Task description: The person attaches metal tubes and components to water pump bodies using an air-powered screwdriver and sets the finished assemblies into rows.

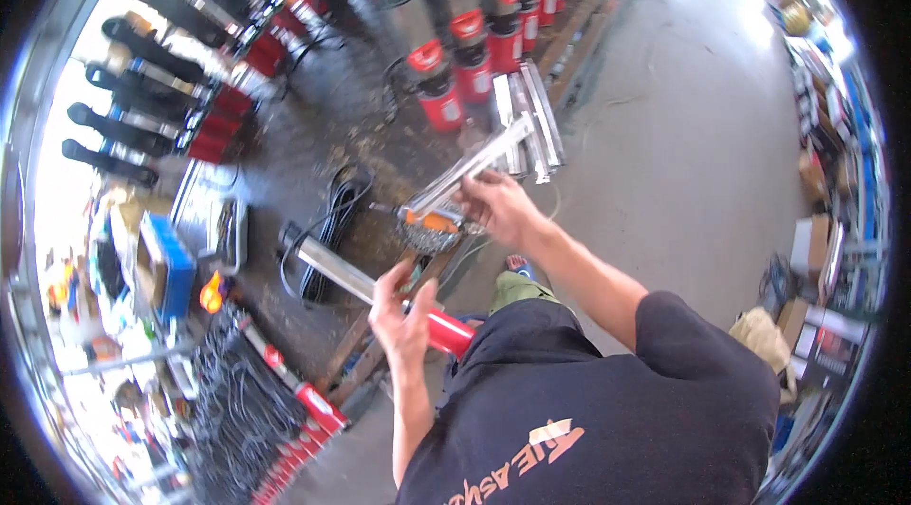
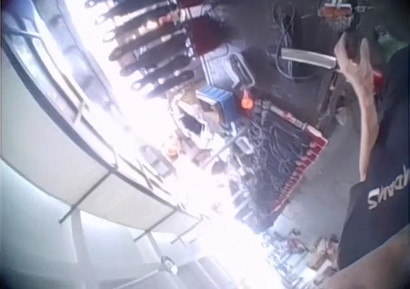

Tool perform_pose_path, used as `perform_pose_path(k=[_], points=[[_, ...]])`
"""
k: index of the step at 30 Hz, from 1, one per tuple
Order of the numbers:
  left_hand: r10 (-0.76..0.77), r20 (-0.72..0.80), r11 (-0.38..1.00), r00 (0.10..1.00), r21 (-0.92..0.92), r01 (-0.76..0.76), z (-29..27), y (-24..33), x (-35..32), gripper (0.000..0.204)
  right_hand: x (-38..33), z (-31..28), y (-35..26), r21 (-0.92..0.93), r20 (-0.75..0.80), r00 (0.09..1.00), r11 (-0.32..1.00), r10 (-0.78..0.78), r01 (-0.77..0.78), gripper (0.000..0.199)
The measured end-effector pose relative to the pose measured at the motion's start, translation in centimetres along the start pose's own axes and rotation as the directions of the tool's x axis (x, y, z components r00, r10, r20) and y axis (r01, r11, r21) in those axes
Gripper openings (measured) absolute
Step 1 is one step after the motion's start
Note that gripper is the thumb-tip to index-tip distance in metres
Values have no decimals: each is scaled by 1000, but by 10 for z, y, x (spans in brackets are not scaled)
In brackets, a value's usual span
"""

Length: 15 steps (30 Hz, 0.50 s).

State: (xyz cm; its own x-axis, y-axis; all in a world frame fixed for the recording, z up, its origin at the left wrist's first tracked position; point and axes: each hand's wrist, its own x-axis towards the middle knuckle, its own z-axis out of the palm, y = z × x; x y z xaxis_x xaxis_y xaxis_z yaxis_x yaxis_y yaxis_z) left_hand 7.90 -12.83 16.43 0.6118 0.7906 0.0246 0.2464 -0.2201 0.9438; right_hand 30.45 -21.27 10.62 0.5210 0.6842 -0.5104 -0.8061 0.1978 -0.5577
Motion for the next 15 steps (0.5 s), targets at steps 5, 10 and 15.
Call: perform_pose_path(k=[5, 10, 15], points=[[-43, -269, 927, 962, -369, -62, 7, 32, 24, 20, -73, 68, 46, 1, 181, 935, 951, 305, -310, 17], [4, -231, 884, 973, -453, -111, -39, 27, 34, 12, -94, 103, 22, -756, 423, 899, 590, 112, 283, 39], [68, -151, 940, 986, -321, -114, -59, 24, 32, 18, -108, 151, -6, -671, 653, 729, 289, -206, 683, 19]])
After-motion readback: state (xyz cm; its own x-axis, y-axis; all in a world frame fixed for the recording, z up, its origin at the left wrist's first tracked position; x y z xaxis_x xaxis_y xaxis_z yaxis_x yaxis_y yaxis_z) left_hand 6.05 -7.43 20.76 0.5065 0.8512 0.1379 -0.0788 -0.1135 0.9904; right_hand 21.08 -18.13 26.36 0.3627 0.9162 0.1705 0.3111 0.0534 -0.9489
